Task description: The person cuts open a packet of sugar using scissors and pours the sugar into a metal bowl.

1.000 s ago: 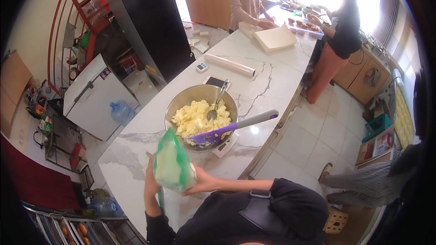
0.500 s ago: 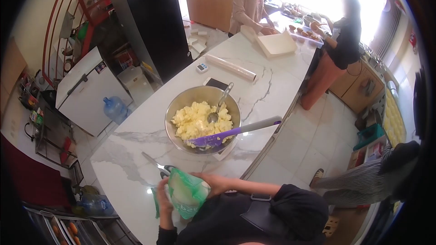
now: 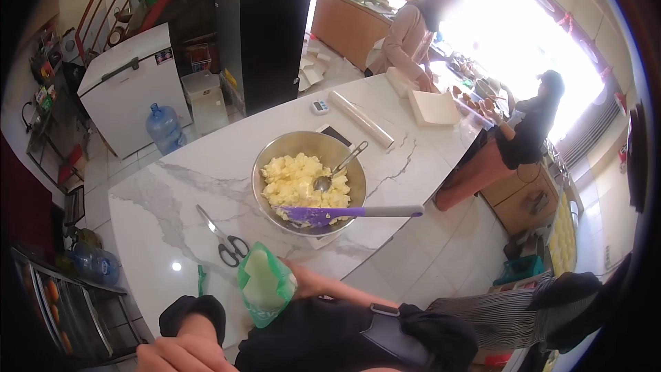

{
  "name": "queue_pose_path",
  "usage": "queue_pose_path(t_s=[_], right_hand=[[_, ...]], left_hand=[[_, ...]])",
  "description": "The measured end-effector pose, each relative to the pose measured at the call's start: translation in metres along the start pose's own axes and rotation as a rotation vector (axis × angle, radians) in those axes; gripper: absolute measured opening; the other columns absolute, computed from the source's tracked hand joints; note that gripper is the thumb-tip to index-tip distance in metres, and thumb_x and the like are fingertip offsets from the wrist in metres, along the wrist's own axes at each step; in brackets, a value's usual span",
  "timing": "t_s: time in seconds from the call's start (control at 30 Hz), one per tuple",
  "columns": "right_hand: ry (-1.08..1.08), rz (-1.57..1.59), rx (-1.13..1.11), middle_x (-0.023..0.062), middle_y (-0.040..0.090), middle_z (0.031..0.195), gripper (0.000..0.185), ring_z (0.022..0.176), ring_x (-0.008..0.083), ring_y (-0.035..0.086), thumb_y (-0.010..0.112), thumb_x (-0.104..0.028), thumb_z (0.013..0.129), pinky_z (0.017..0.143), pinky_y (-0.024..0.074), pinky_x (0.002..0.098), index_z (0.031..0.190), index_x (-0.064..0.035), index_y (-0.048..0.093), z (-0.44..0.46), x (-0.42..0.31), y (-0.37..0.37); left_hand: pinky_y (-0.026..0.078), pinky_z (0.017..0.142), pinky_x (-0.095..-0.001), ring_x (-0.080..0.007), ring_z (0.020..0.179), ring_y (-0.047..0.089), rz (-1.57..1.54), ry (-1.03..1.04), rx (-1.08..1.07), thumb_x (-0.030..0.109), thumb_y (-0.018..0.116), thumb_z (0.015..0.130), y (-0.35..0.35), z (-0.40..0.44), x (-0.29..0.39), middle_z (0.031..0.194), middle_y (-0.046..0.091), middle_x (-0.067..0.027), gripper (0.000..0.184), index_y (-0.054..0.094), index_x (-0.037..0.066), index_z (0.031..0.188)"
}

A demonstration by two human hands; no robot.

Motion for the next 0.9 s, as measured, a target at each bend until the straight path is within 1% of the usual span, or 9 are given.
queue_pose_path(t_s=[0.13, 0.17, 0.27, 0.47, 0.57, 0.67, 0.77, 0.87, 0.9], right_hand=[[0.034, 0.013, 0.002, 0.0202, 0.034, 0.135, 0.095, 0.124, 0.0313, 0.035, 0.078, -0.025, 0.063, 0.102, 0.0299, 0.0384, 0.136, -0.0007, 0.022, 0.000, 0.002, 0.001], [0.038, -0.004, 0.007, 0.0201, 0.034, 0.135, 0.095, 0.124, 0.0312, 0.035, 0.078, -0.025, 0.063, 0.102, 0.0299, 0.0385, 0.136, -0.0008, 0.022, 0.000, 0.002, 0.001], [0.039, -0.041, 0.018, 0.0199, 0.034, 0.134, 0.095, 0.124, 0.0311, 0.035, 0.078, -0.024, 0.062, 0.102, 0.0301, 0.0386, 0.136, -0.0011, 0.023, -0.001, -0.001, -0.001], [-0.011, -0.063, 0.033, 0.0200, 0.036, 0.133, 0.095, 0.123, 0.0309, 0.037, 0.079, -0.024, 0.061, 0.101, 0.0316, 0.0388, 0.136, -0.0012, 0.024, 0.000, 0.008, 0.002], [-0.010, -0.037, 0.054, 0.0199, 0.036, 0.133, 0.095, 0.122, 0.0306, 0.038, 0.079, -0.024, 0.061, 0.100, 0.0324, 0.0387, 0.135, -0.0011, 0.025, -0.003, 0.014, 0.004], [0.000, -0.048, 0.058, 0.0199, 0.036, 0.133, 0.094, 0.122, 0.0304, 0.038, 0.079, -0.024, 0.062, 0.100, 0.0325, 0.0387, 0.135, -0.0009, 0.025, -0.003, 0.013, 0.004], [-0.016, -0.046, 0.052, 0.0197, 0.037, 0.133, 0.093, 0.122, 0.0300, 0.038, 0.079, -0.023, 0.062, 0.100, 0.0323, 0.0386, 0.135, -0.0009, 0.025, 0.000, 0.015, 0.003], [-0.025, -0.012, 0.043, 0.0195, 0.037, 0.132, 0.092, 0.122, 0.0296, 0.038, 0.078, -0.023, 0.063, 0.100, 0.0321, 0.0383, 0.135, -0.0008, 0.025, -0.002, 0.009, 0.002], [-0.019, -0.007, 0.046, 0.0194, 0.037, 0.132, 0.091, 0.122, 0.0295, 0.038, 0.078, -0.022, 0.064, 0.100, 0.0320, 0.0382, 0.135, -0.0008, 0.025, -0.003, 0.007, 0.002]], left_hand=[[0.056, 0.058, -0.0302, -0.0269, 0.064, 0.063, -0.234, -0.053, -0.034, 0.001, 0.059, 0.079, 0.002, 0.002, -0.013, 0.077, 0.062, -0.0189, 0.009, 0.064, -0.006, 0.075], [0.056, 0.058, -0.0304, -0.0274, 0.063, 0.063, -0.280, -0.099, -0.047, -0.003, 0.059, 0.078, 0.001, 0.002, -0.014, 0.079, 0.062, -0.0197, 0.007, 0.064, -0.007, 0.076], [0.055, 0.058, -0.0314, -0.0279, 0.064, 0.062, -0.339, -0.150, 0.021, -0.003, 0.059, 0.078, 0.001, -0.005, -0.018, 0.079, 0.062, -0.0200, 0.007, 0.065, -0.007, 0.077], [0.053, 0.059, -0.0343, -0.0299, 0.068, 0.061, -0.476, -0.235, -0.048, -0.002, 0.058, 0.079, 0.003, -0.003, -0.024, 0.080, 0.062, -0.0203, 0.009, 0.064, -0.007, 0.075], [0.052, 0.058, -0.0331, -0.0285, 0.069, 0.060, -0.481, -0.183, -0.079, -0.002, 0.056, 0.080, 0.005, -0.004, -0.026, 0.081, 0.061, -0.0203, 0.011, 0.064, -0.006, 0.073], [0.050, 0.055, -0.0301, -0.0249, 0.066, 0.057, -0.449, -0.061, 0.037, 0.001, 0.056, 0.082, 0.008, -0.013, -0.025, 0.079, 0.062, -0.0174, 0.012, 0.064, -0.003, 0.074], [0.046, 0.052, -0.0279, -0.0223, 0.064, 0.054, -0.539, -0.019, -0.124, 0.006, 0.057, 0.083, 0.004, -0.016, -0.026, 0.078, 0.063, -0.0135, 0.012, 0.063, 0.001, 0.075], [0.043, 0.050, -0.0270, -0.0207, 0.063, 0.051, -0.535, -0.122, -0.154, 0.010, 0.057, 0.084, 0.011, -0.019, -0.027, 0.075, 0.064, -0.0102, 0.012, 0.063, 0.004, 0.076], [0.042, 0.050, -0.0265, -0.0204, 0.063, 0.051, -0.489, -0.099, -0.138, 0.011, 0.057, 0.084, 0.011, -0.019, -0.027, 0.074, 0.063, -0.0101, 0.012, 0.063, 0.004, 0.076]])
Point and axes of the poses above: each hand's wrist, its own z-axis towards the middle knuckle, its own y-axis out of the palm, x = y × z, the point moved 4 cm from there along z, towards the middle knuckle
